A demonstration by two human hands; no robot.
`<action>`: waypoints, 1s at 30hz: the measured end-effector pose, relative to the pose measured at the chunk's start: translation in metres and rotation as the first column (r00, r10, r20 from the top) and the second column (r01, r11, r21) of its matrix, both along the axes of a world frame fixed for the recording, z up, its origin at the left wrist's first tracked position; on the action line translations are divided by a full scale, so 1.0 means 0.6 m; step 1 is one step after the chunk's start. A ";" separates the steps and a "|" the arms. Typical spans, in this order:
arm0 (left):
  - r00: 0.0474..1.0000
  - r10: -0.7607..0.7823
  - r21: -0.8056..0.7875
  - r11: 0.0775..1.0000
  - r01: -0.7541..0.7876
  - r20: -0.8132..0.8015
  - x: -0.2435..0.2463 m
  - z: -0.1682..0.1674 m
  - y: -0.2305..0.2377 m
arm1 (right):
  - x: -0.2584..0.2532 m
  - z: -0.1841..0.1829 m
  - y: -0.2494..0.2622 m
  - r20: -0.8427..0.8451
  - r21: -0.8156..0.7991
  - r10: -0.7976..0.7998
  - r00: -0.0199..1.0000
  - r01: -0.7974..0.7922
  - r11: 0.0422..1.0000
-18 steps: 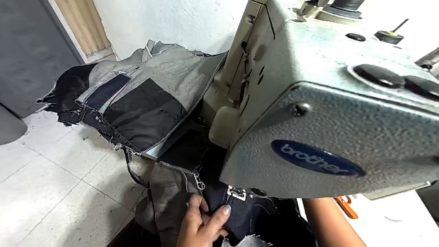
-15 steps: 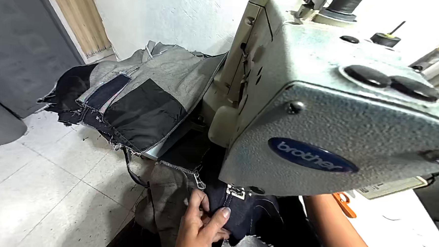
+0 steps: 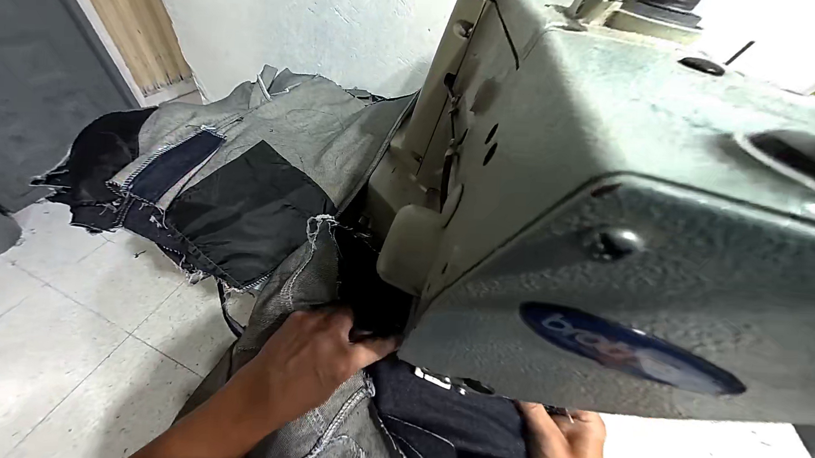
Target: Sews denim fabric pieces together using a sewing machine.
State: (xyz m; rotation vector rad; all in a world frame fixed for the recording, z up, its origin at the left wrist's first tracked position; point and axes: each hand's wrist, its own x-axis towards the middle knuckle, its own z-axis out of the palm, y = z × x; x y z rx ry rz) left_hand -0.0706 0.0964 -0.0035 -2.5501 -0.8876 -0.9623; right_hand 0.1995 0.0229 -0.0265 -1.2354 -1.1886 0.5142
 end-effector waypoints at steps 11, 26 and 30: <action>1.000 -0.014 -0.082 0.997 0.014 0.002 -0.006 -0.004 -0.018 | 0.020 -0.015 -0.002 -0.055 -0.018 0.049 0.997 -0.050 0.999; 0.995 -0.076 -0.172 0.981 0.087 0.070 -0.025 -0.020 -0.014 | 0.024 0.007 -0.001 0.050 -0.075 0.152 0.987 -0.148 0.986; 0.992 -0.089 -0.191 0.976 0.106 0.094 -0.022 -0.012 -0.015 | 0.047 0.015 0.001 0.304 -0.185 0.159 0.939 -0.105 0.977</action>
